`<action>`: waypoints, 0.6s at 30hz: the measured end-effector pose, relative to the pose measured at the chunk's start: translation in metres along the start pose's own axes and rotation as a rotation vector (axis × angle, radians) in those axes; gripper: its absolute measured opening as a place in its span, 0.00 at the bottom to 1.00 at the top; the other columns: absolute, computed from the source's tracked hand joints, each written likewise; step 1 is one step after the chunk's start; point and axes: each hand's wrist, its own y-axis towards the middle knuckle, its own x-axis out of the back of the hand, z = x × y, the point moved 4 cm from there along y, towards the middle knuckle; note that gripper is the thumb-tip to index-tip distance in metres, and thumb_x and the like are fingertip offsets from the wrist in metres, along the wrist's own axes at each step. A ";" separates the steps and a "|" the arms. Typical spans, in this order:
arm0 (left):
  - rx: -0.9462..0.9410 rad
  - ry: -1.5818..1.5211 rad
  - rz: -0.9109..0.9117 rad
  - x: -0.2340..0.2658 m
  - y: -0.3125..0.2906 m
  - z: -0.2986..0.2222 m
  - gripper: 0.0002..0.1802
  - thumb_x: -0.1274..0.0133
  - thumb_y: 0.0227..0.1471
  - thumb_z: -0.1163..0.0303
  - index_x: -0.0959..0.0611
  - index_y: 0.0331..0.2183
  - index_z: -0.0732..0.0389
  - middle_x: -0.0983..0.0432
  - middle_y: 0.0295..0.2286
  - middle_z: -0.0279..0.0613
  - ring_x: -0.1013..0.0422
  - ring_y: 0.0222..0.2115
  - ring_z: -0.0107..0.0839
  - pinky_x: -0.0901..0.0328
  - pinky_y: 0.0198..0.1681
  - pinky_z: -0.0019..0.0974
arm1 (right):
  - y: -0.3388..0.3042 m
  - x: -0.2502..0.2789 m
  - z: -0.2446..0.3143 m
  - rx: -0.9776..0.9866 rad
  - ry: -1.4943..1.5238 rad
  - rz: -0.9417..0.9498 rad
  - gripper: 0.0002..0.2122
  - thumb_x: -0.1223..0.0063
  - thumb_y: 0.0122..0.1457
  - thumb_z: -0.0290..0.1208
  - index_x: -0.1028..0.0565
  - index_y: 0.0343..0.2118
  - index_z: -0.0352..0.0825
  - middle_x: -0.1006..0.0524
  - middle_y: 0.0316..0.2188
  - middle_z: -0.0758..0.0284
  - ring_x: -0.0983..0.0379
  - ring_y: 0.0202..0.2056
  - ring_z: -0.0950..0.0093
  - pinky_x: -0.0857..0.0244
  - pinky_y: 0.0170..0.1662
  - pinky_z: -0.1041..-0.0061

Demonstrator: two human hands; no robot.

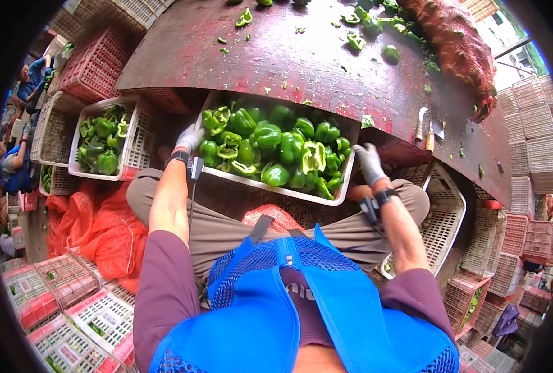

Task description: Sorting and cutting green bell peppers at an agricultural processing facility.

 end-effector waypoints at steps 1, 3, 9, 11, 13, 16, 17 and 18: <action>-0.023 -0.028 0.034 -0.027 0.019 -0.019 0.37 0.48 0.68 0.37 0.10 0.60 0.58 0.16 0.61 0.60 0.22 0.64 0.60 0.30 0.69 0.56 | 0.021 0.001 -0.031 -0.125 0.111 -0.010 0.31 0.34 0.73 0.50 0.24 0.67 0.29 0.16 0.55 0.56 0.19 0.52 0.64 0.24 0.56 0.58; 0.030 0.025 0.098 -0.045 0.031 0.001 0.36 0.45 0.68 0.40 0.10 0.60 0.58 0.14 0.58 0.59 0.19 0.62 0.58 0.28 0.66 0.54 | 0.020 -0.041 -0.067 -0.285 0.236 0.011 0.27 0.40 0.76 0.51 0.21 0.62 0.30 0.14 0.53 0.56 0.17 0.50 0.62 0.22 0.55 0.56; 0.193 -0.144 0.034 -0.018 0.030 0.074 0.32 0.39 0.63 0.43 0.07 0.56 0.57 0.11 0.54 0.58 0.16 0.58 0.54 0.25 0.61 0.52 | 0.006 -0.116 -0.052 -0.262 0.173 0.087 0.31 0.55 0.80 0.61 0.16 0.61 0.34 0.11 0.52 0.56 0.14 0.51 0.55 0.22 0.57 0.53; 0.155 0.040 0.057 -0.044 0.023 0.024 0.31 0.40 0.64 0.44 0.06 0.55 0.56 0.13 0.56 0.60 0.18 0.61 0.58 0.25 0.63 0.55 | 0.000 -0.072 -0.073 -0.287 0.097 0.100 0.36 0.58 0.80 0.66 0.16 0.63 0.33 0.11 0.56 0.55 0.15 0.54 0.53 0.24 0.60 0.54; 0.205 0.160 0.060 0.003 -0.005 0.076 0.30 0.41 0.64 0.45 0.06 0.55 0.56 0.14 0.57 0.61 0.20 0.62 0.60 0.25 0.64 0.58 | -0.026 -0.111 -0.031 -0.232 0.017 0.205 0.41 0.62 0.80 0.66 0.16 0.60 0.25 0.14 0.57 0.41 0.20 0.63 0.45 0.27 0.65 0.50; 0.173 0.153 0.078 -0.030 -0.043 0.061 0.28 0.39 0.63 0.47 0.05 0.53 0.56 0.13 0.55 0.62 0.18 0.60 0.59 0.24 0.64 0.57 | -0.028 -0.069 -0.038 -0.239 -0.114 0.190 0.45 0.69 0.80 0.68 0.16 0.58 0.20 0.16 0.56 0.33 0.23 0.67 0.40 0.30 0.69 0.48; 0.206 0.179 0.105 -0.022 -0.059 0.082 0.27 0.39 0.63 0.49 0.05 0.52 0.58 0.13 0.54 0.63 0.18 0.60 0.58 0.24 0.63 0.57 | -0.038 -0.082 -0.031 -0.208 -0.152 0.217 0.46 0.70 0.80 0.68 0.16 0.58 0.20 0.16 0.56 0.33 0.23 0.67 0.40 0.31 0.69 0.48; 0.194 0.126 0.139 -0.032 -0.068 0.078 0.27 0.39 0.62 0.50 0.05 0.52 0.60 0.13 0.54 0.64 0.18 0.60 0.59 0.24 0.63 0.56 | -0.033 -0.067 -0.039 -0.181 -0.223 0.199 0.46 0.71 0.80 0.68 0.16 0.58 0.21 0.17 0.56 0.33 0.23 0.67 0.39 0.31 0.69 0.47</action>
